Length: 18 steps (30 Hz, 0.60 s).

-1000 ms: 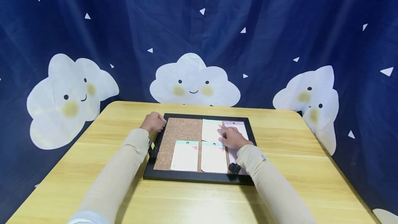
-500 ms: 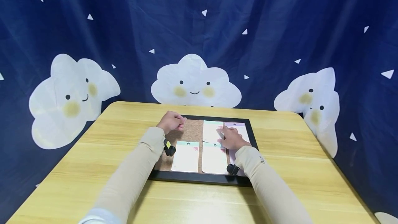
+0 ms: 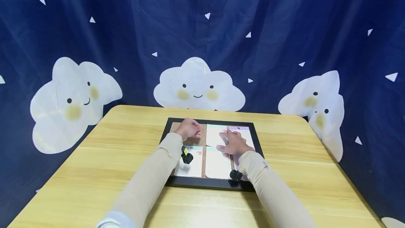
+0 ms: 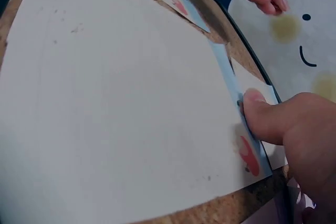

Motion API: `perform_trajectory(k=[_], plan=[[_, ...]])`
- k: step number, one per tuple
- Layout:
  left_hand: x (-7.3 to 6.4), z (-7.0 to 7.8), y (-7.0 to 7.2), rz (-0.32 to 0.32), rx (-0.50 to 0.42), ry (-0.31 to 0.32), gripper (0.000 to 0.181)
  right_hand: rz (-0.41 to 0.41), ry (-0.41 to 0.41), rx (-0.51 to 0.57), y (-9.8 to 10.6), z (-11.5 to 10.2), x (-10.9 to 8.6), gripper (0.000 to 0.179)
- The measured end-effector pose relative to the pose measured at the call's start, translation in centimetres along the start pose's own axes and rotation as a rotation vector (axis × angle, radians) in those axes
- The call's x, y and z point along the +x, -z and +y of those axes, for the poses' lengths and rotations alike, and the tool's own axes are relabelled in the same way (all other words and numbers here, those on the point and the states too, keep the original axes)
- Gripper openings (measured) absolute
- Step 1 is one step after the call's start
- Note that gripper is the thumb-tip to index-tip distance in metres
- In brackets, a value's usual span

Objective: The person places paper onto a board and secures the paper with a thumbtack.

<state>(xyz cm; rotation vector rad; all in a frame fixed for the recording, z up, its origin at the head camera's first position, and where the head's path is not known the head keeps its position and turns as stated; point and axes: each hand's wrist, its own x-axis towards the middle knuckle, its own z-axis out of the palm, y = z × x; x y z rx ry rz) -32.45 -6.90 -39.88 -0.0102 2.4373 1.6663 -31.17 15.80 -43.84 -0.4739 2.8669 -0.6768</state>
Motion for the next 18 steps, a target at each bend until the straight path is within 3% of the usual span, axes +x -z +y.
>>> perform_trajectory(k=[5, 12, 18], plan=[[0.4, -0.3, -1.5, -0.01, -0.044, 0.0, 0.013, 0.006, -0.009, -0.041, -0.2, -0.2, 0.2, 0.062], [1.2, -0.5, -3.5, -0.014, -0.145, 0.048, 0.019, -0.008, -0.02, -0.05, 0.1, -0.3, 0.2, 0.058], [2.1, -0.4, -4.4, 0.004, -0.119, 0.064, 0.019, -0.013, -0.012, -0.057, 0.0, -0.1, 0.3, 0.057]])
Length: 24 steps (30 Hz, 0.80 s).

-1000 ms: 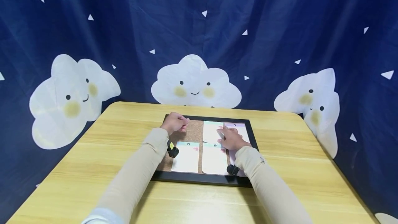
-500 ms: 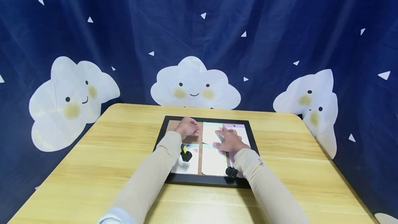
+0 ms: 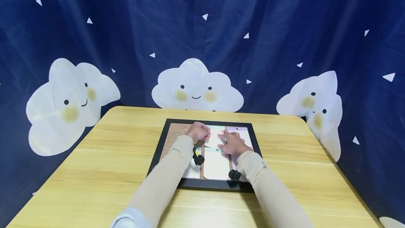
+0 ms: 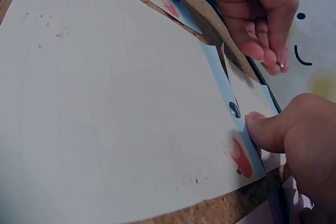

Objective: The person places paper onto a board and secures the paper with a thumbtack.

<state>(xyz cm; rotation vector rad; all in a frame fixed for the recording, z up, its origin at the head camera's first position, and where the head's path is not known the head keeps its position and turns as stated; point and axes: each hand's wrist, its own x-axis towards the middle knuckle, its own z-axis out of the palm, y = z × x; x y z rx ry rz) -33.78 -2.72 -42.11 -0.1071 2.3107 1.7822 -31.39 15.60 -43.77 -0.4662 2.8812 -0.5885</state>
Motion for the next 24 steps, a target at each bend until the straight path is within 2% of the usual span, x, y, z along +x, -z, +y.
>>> perform_trajectory(k=[7, 14, 19, 24], plan=[[1.0, 0.2, -1.3, 0.046, 0.002, 0.036, 0.013, 0.017, -0.005, 0.046, -0.1, 0.2, 0.0, 0.055], [1.8, 0.6, -2.6, 0.062, -0.027, 0.054, 0.012, 0.045, 0.01, 0.03, -0.1, 0.4, -0.1, 0.051], [3.0, 0.4, -3.1, 0.093, -0.025, 0.088, 0.01, 0.063, -0.002, 0.025, -0.6, 0.4, 0.2, 0.05], [4.0, 0.0, -3.4, 0.093, -0.015, 0.117, 0.005, 0.07, -0.031, 0.05, -1.0, 0.4, 0.2, 0.049]])
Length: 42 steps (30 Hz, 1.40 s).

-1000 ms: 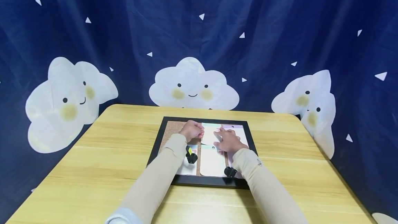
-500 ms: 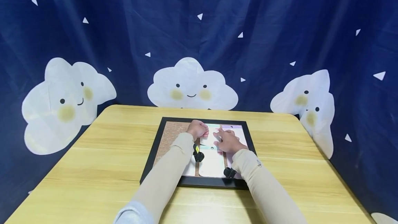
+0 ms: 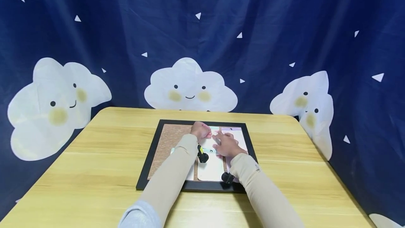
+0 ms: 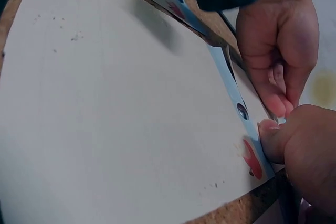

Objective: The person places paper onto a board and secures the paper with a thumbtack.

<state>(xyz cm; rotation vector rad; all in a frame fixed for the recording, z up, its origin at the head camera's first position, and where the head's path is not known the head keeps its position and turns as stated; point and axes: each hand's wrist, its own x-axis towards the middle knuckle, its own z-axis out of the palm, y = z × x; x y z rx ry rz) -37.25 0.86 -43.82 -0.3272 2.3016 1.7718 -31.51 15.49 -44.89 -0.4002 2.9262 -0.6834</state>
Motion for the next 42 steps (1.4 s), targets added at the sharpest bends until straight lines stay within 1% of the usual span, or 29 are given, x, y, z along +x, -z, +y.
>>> perform_trajectory(k=[2, 5, 9, 11, 13, 17, 19, 22, 25, 27, 29, 32, 34, 39, 42], plan=[[0.4, 0.0, -0.1, 0.006, 0.018, -0.008, 0.004, 0.006, -0.008, 0.02, 0.0, -0.1, -0.1, 0.049], [0.9, -0.1, -0.2, 0.027, 0.009, 0.0, 0.004, 0.003, -0.011, 0.037, 0.0, -0.2, -0.3, 0.048], [1.4, -0.2, -0.5, 0.061, -0.026, 0.044, 0.005, -0.001, -0.01, 0.042, -0.1, -0.3, -0.4, 0.047], [1.5, -0.1, -0.6, 0.073, -0.045, 0.063, 0.006, -0.003, -0.017, 0.038, 0.0, -0.2, -0.4, 0.046], [1.7, -0.1, -0.7, 0.081, -0.065, 0.068, 0.006, 0.002, -0.014, 0.037, -0.1, -0.2, -0.4, 0.045], [1.9, -0.1, -0.8, 0.109, -0.068, 0.073, 0.008, 0.01, -0.002, 0.024, -0.2, -0.1, -0.2, 0.045], [1.9, 0.0, -0.9, 0.122, -0.053, 0.078, 0.01, 0.01, 0.008, 0.022, -0.2, -0.1, -0.2, 0.044], [1.8, 0.4, -1.1, 0.117, -0.049, 0.089, 0.014, 0.0, 0.009, 0.032, -0.1, -0.2, -0.2, 0.042], [1.7, 0.6, -1.2, 0.092, -0.057, 0.089, 0.013, -0.002, 0.006, 0.044, 0.0, -0.2, -0.4, 0.042], [1.7, 0.6, -1.3, 0.081, -0.029, 0.088, 0.011, -0.003, 0.002, 0.045, 0.0, -0.2, -0.5, 0.043], [1.7, 0.6, -1.3, 0.083, 0.021, 0.083, 0.008, -0.009, -0.001, 0.039, 0.0, -0.2, -0.5, 0.043], [1.6, 0.6, -1.4, 0.104, 0.097, 0.078, 0.007, -0.013, -0.007, 0.04, 0.0, -0.3, -0.6, 0.045], [1.5, 0.7, -1.4, 0.119, 0.129, 0.074, 0.007, -0.016, -0.009, 0.045, 0.0, -0.2, -0.6, 0.046], [1.2, 1.0, -1.4, 0.148, 0.16, 0.073, 0.024, -0.011, -0.007, 0.041, -0.2, -0.1, -0.4, 0.047], [1.2, 1.0, -1.4, 0.163, 0.193, 0.055, 0.02, -0.007, -0.006, 0.033, -0.3, 0.0, -0.3, 0.047]])
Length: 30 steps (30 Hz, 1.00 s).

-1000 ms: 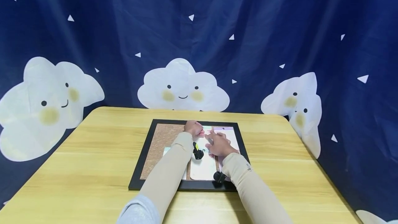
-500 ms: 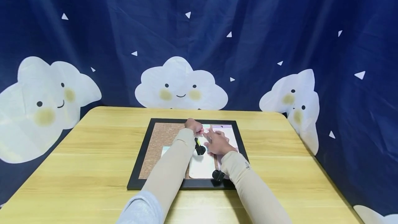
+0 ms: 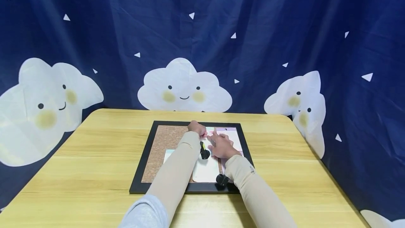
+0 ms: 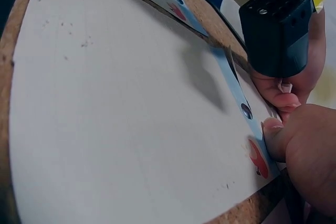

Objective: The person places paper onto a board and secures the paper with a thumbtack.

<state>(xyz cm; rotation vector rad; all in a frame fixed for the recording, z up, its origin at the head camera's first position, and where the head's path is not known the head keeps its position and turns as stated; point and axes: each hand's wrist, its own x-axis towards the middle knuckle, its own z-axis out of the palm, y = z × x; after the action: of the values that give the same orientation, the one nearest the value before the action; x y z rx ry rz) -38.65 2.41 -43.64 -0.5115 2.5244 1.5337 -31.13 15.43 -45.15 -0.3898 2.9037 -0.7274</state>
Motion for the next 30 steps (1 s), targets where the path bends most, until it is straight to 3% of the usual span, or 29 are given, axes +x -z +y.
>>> perform_trajectory(k=[4, 8, 12, 21, 30], plan=[[0.1, -0.3, -0.33, 0.043, 0.068, -0.036, 0.005, 0.002, 0.003, -0.016, -0.16, -0.05, -0.02, 0.048], [0.19, -0.53, -0.67, 0.099, 0.129, -0.043, 0.012, -0.004, 0.007, -0.013, -0.24, -0.27, -0.07, 0.049], [0.32, -0.66, -0.81, 0.114, 0.146, -0.045, 0.015, -0.004, 0.006, -0.012, -0.12, -0.53, -0.19, 0.049], [0.16, -0.47, -0.56, 0.108, 0.283, -0.108, 0.011, 0.01, 0.039, 0.002, 0.04, -0.61, -0.32, 0.048], [-0.05, -0.66, -0.27, 0.036, 0.369, -0.196, 0.01, 0.022, 0.024, -0.029, -0.25, -0.03, -0.12, 0.047]])
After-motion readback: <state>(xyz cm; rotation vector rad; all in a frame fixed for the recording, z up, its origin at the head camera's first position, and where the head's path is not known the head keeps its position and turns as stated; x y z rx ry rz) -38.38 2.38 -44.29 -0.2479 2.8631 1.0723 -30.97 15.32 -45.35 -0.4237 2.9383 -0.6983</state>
